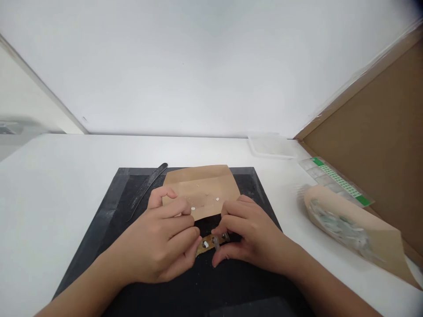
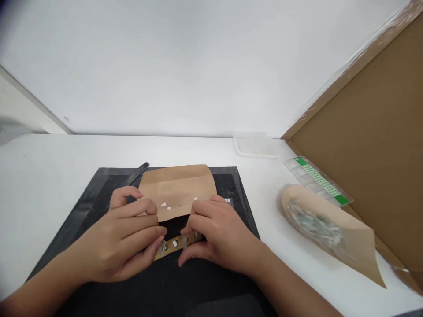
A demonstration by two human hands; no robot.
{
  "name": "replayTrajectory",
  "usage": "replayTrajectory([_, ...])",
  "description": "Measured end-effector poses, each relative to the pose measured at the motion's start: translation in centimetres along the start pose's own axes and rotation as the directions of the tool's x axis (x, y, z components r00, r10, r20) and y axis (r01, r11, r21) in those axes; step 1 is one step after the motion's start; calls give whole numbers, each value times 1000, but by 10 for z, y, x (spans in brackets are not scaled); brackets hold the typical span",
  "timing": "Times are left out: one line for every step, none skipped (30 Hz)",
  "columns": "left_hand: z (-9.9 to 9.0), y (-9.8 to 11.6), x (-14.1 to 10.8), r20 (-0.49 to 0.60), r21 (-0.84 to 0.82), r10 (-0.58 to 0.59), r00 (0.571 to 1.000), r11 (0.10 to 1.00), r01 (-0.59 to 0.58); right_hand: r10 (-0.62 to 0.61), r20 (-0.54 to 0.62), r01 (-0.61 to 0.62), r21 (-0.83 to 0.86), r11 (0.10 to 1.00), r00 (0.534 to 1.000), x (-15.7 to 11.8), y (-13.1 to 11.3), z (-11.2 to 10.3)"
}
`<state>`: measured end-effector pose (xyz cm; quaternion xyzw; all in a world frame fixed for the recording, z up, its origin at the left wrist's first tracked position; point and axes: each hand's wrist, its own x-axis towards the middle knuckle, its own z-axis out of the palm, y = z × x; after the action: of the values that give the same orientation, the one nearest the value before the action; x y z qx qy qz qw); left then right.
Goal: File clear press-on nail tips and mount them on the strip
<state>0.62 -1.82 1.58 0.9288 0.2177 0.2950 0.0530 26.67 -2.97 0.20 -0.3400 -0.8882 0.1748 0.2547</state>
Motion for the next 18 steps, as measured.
replayTrajectory([1, 0, 0, -1, 7, 5, 1000, 1000, -5, 0, 4, 0, -2, 1000, 1000, 0, 0, 0])
replayTrajectory([1, 1, 0, 0, 12, 11, 1000, 1000, -11, -1, 8, 1, -4, 1000, 1000, 0, 0, 0])
replayTrajectory([1, 1, 0, 2, 17, 14, 1000, 1000, -14, 0, 14, 0, -7, 1000, 1000, 1, 1, 1])
replayTrajectory([1, 2, 1, 4, 23, 19, 1000, 1000, -19, 0, 16, 0, -9, 1000, 1000, 1, 1, 1])
replayTrajectory([1, 2, 1, 7, 27, 22, 1000, 999, -22, -1, 17, 2, -13, 1000, 1000, 1, 1, 0])
replayTrajectory([1, 3, 1, 11, 32, 26, 1000, 999, -26, -3, 17, 4, -15, 1000, 1000, 1, 2, 0])
replayTrajectory([1, 3, 1, 13, 37, 29, 999, 999, -29, -6, 16, 6, -15, 1000, 1000, 1, 2, 0])
replayTrajectory([1, 4, 1, 17, 41, 32, 999, 999, -33, -7, 16, 8, -13, 1000, 1000, 1, 2, 0])
replayTrajectory([1, 4, 1, 20, 45, 34, 999, 998, -35, -7, 16, 7, -12, 1000, 1000, 1, 2, 0])
replayTrajectory([1, 4, 1, 17, 46, 36, 999, 998, -37, -8, 17, 8, -9, 1000, 1000, 1, 2, 0])
replayTrajectory([2, 4, 0, 10, 46, 38, 999, 998, -38, -8, 18, 8, -6, 1000, 1000, 1, 3, 0])
replayTrajectory([3, 4, 0, 2, 44, 40, 999, 998, -40, -9, 19, 9, -4, 1000, 1000, 1, 3, 0])
replayTrajectory([4, 4, -1, -5, 41, 43, 999, 998, -42, -10, 22, 10, -3, 1000, 1000, 1, 3, 0])
replayTrajectory([4, 4, -1, -11, 37, 47, 999, 998, -46, -11, 23, 12, -3, 1000, 1000, 1, 3, 0])
replayTrajectory([5, 4, -1, -17, 33, 50, 999, 998, -49, -11, 24, 11, -5, 1000, 1000, 1, 3, 0])
replayTrajectory([6, 4, -2, -17, 30, 51, 999, 998, -50, -8, 24, 8, -9, 1000, 1000, 1, 3, 0])
replayTrajectory([6, 4, -1, -14, 28, 51, 999, 998, -50, -4, 25, 5, -14, 1000, 1000, 1, 3, 1])
replayTrajectory([7, 5, -1, -15, 27, 50, 999, 998, -50, -3, 22, 3, -19, 1000, 1000, 0, 3, 1])
